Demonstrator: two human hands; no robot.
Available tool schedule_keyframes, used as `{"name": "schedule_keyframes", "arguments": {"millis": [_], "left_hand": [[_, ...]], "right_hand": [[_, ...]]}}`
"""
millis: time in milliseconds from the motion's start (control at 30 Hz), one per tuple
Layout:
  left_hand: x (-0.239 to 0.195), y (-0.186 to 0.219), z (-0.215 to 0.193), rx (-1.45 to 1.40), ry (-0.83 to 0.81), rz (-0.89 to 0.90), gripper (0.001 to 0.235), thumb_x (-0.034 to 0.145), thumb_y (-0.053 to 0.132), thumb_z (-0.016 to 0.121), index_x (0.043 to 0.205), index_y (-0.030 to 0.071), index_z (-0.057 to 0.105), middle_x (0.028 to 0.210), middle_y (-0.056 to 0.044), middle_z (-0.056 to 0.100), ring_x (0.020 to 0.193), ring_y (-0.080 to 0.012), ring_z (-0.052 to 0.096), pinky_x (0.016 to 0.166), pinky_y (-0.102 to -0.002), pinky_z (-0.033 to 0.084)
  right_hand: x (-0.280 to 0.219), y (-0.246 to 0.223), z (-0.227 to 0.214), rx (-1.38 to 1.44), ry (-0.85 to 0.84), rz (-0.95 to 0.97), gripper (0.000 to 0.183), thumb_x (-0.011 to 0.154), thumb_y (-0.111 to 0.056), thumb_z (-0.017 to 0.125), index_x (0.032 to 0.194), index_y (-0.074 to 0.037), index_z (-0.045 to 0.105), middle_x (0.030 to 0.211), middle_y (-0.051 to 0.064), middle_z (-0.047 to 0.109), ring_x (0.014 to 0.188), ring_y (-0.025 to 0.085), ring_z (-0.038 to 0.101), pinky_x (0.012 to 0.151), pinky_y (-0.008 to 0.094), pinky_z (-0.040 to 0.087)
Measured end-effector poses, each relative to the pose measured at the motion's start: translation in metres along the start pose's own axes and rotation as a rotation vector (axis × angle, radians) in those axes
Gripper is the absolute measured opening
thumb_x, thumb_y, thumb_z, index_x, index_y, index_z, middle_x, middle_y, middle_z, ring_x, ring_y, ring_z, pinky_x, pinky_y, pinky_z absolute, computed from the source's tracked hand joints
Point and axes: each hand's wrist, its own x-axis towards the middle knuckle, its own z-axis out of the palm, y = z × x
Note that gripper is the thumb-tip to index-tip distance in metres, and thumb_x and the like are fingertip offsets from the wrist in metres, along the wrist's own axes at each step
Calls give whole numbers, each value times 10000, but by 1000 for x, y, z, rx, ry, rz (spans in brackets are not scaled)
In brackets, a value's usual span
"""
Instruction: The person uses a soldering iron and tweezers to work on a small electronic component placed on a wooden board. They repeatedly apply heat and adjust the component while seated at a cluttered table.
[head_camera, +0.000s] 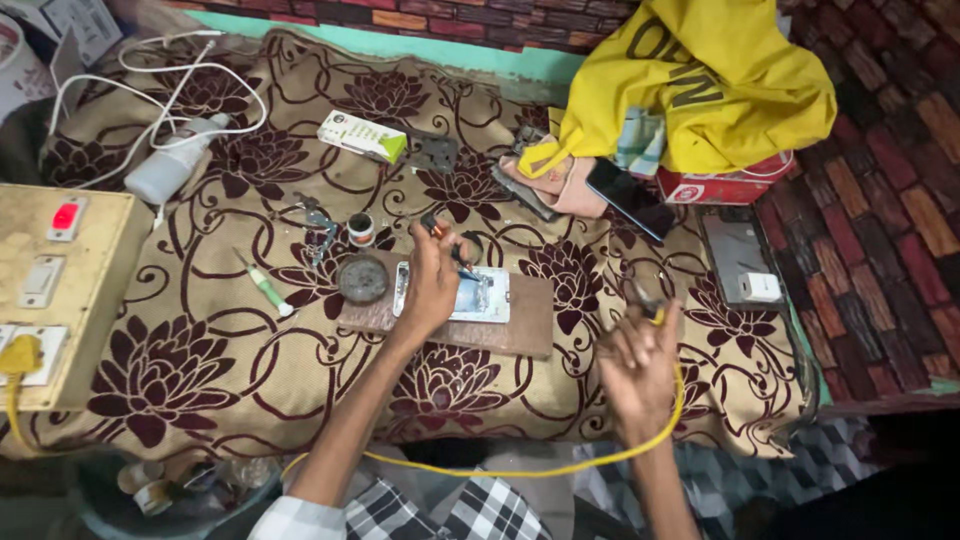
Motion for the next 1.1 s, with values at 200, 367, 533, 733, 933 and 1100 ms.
{"name": "schedule_keyframes", "arguments": {"millis": [200, 367, 533, 733, 933, 1100], "left_hand": [[2, 5, 2, -60, 8, 3, 84, 1136, 97, 350, 1185, 29, 341, 874, -78, 561, 758, -125, 558, 702, -283, 523], [-1, 0, -3, -18, -24, -77, 126, 1085, 33, 328, 1211, 45, 337, 905, -84, 588, 734, -138, 537, 627, -271, 470], [6, -9, 3, -73, -59, -71, 117, 1138, 3, 270, 1224, 70, 310, 920, -78, 519, 835, -133, 607, 698, -263, 573], [7, -4, 1, -50, -34, -111, 137, 1097, 36, 306, 1232, 54, 313, 890, -83, 563, 769, -133, 565, 640, -275, 487], [6, 2, 2, -19, -1, -116, 123, 1142, 151, 347, 1186, 37, 359, 852, -69, 577, 659, -110, 497, 588, -272, 438], [5, 1, 0, -56, -1, -55, 169, 1130, 201, 353, 1176, 38, 350, 826, -63, 578, 662, -101, 502, 579, -272, 427]], "right_hand": [[4, -12, 3, -966, 66, -586, 189, 1144, -311, 575, 1100, -128, 558, 839, 25, 577, 674, 129, 546, 592, 272, 474], [-30, -30, 0, -343, 84, -541, 269, 1052, -419, 638, 898, -228, 525, 824, 32, 652, 642, 227, 673, 521, 314, 544], [-19, 39, -38, -918, 347, -370, 323, 1134, -370, 562, 998, -78, 536, 694, 29, 537, 535, 134, 525, 404, 273, 431], [19, 70, -40, -907, 440, -230, 314, 1084, -355, 535, 928, -91, 469, 610, 35, 534, 477, 141, 532, 441, 281, 470], [23, 72, -35, -918, 430, -255, 270, 1068, -298, 570, 928, -97, 455, 638, 6, 499, 505, 132, 538, 446, 283, 480], [19, 71, -47, -1000, 371, -214, 297, 1068, -267, 571, 876, -99, 418, 607, 25, 495, 454, 133, 507, 398, 264, 431]]}}
